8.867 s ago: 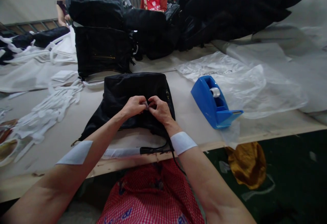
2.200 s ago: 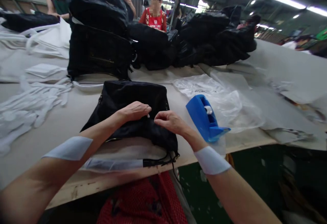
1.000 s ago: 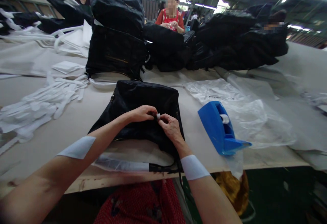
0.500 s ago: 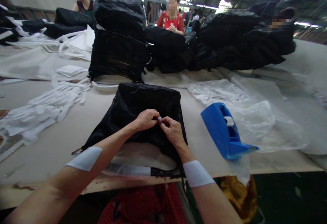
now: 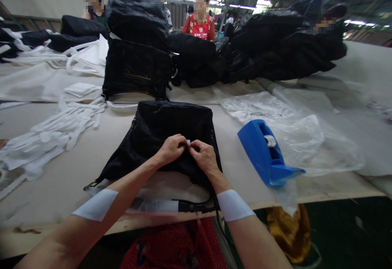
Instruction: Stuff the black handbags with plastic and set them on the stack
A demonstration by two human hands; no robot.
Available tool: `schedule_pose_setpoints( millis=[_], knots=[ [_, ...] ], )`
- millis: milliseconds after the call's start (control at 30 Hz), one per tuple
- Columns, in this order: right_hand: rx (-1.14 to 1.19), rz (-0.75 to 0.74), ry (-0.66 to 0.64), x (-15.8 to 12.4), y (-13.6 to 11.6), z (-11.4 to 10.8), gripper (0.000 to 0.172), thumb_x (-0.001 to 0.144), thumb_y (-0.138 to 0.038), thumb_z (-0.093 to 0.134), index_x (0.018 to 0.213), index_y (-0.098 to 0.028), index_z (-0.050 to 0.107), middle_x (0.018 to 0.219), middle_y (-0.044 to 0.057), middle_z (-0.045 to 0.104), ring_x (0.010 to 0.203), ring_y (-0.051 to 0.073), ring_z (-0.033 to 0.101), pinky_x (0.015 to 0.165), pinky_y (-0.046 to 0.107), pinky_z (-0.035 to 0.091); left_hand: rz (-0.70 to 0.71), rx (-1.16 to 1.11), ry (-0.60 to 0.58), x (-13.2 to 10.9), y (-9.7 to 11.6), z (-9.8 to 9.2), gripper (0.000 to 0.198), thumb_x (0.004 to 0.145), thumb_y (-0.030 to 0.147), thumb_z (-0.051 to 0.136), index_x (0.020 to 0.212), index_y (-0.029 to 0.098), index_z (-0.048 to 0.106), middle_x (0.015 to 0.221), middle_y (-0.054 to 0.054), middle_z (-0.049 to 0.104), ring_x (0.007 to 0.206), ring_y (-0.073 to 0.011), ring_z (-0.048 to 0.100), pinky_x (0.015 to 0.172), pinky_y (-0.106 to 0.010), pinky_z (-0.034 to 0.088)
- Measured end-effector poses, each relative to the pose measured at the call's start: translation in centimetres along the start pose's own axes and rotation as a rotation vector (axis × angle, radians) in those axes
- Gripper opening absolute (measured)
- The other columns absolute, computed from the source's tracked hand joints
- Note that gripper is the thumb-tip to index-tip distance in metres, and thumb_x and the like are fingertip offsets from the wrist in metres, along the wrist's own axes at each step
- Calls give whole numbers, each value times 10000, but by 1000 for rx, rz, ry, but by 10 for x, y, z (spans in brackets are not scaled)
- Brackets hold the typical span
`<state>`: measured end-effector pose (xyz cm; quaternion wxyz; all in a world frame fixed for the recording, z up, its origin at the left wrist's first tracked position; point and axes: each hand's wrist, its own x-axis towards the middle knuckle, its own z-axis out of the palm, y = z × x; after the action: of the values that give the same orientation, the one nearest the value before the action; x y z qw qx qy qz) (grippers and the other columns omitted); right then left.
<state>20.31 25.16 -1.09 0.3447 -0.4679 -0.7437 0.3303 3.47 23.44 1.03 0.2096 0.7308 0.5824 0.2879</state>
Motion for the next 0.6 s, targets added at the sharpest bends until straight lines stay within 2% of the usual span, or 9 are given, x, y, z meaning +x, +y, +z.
schedule_pose_setpoints(
  millis=[100, 233, 433, 600],
  knots=[
    [-24, -5, 10, 0, 0, 0, 220, 820, -395, 590, 832, -211, 708, 771, 5, 689, 709, 171, 618, 691, 264, 448, 68, -124, -37, 3, -7, -4, 117, 772, 80, 627, 813, 156, 706, 794, -1, 626, 715, -124, 581, 670, -218, 451],
    [-35, -8, -4, 0, -1, -2, 195, 818, -369, 592, 832, -210, 704, 784, 8, 698, 730, 178, 630, 704, 266, 455, 137, -128, -72, 10, -14, -7, 62, 737, 124, 737, 773, 147, 692, 775, 9, 625, 708, -119, 573, 663, -213, 434],
    [-32, -8, -92, 4, -4, -8, 163, 827, -335, 616, 880, -216, 715, 832, -3, 712, 793, 181, 643, 732, 262, 452, 221, -93, -218, 26, -21, -10, 62, 757, 162, 761, 773, 152, 702, 744, 18, 631, 694, -115, 583, 643, -203, 410],
    [-166, 25, -155, 13, -12, -17, 82, 807, -289, 660, 804, -210, 682, 714, -22, 652, 680, 148, 594, 654, 244, 405, 287, -75, -276, 32, -25, -13, 80, 761, 164, 758, 823, 156, 709, 789, 12, 625, 720, -117, 590, 655, -198, 412]
  ],
)
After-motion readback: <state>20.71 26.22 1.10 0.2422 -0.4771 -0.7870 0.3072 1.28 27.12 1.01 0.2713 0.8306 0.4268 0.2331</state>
